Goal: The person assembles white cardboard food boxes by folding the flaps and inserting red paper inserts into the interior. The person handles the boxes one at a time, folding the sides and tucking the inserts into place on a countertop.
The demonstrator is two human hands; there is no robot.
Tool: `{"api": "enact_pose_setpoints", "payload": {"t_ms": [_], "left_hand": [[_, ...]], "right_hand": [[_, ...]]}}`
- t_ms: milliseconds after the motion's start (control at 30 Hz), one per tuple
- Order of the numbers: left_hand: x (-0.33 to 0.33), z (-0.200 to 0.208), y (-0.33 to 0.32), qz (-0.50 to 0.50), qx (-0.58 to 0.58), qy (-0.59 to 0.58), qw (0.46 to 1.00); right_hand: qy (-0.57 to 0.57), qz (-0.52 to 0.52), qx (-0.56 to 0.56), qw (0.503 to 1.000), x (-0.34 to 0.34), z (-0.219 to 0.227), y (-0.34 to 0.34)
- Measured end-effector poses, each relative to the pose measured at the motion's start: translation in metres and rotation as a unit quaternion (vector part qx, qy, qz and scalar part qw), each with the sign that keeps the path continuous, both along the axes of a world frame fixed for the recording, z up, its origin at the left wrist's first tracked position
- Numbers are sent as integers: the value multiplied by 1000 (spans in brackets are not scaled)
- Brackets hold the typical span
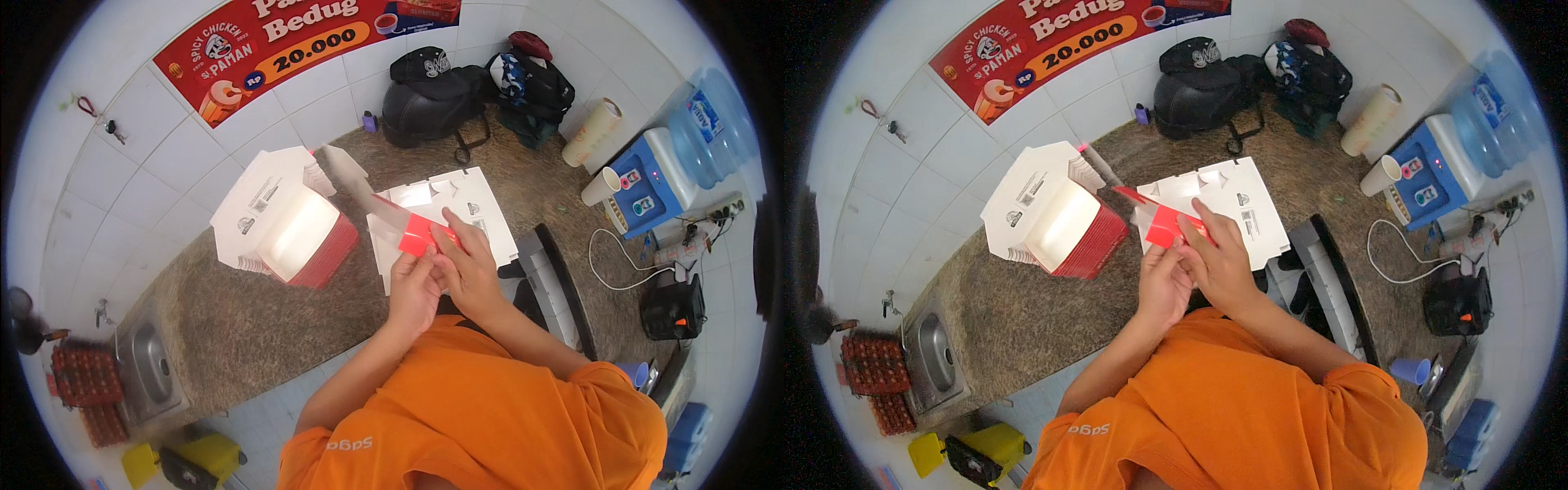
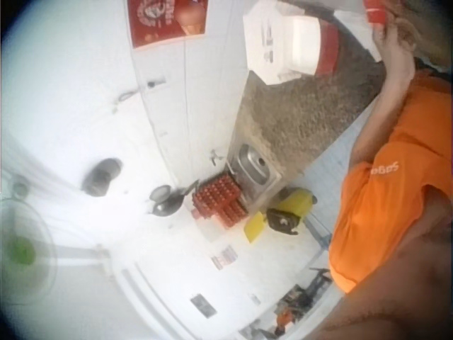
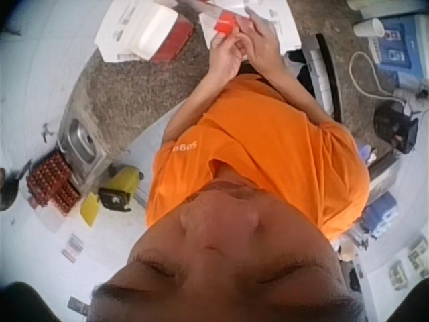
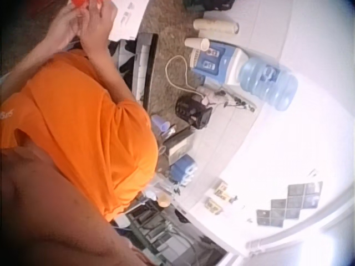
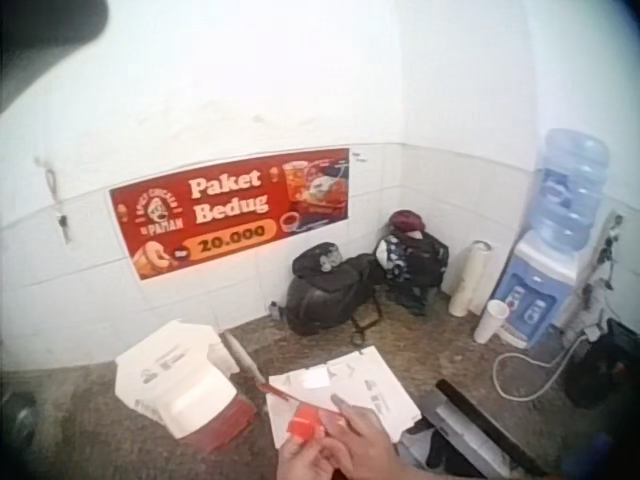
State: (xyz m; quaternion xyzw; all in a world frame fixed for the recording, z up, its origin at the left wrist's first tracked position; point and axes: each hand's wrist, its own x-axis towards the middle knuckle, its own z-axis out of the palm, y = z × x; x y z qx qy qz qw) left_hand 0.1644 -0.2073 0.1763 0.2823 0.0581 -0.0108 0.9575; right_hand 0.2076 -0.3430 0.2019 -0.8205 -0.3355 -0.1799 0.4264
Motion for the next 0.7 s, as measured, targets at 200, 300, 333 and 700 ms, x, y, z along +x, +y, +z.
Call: {"api": "enact_pose_setpoints", "payload": {"t_ms": [200,300,333,700], "left_hand": [[-5,13,-8,104,64,17,992],[-15,17,14,152,173,52,972],[-22,19,28,98,253,25,962],[-90,30,44,54,512,29,857]], "right_hand": [[-24,-99,-116,988,-12,1,19],[161,107,33,981,-3,15,-6],[237,78,111,962,1,25,-13],[306,74,-103,944,-6,40,-5]]}}
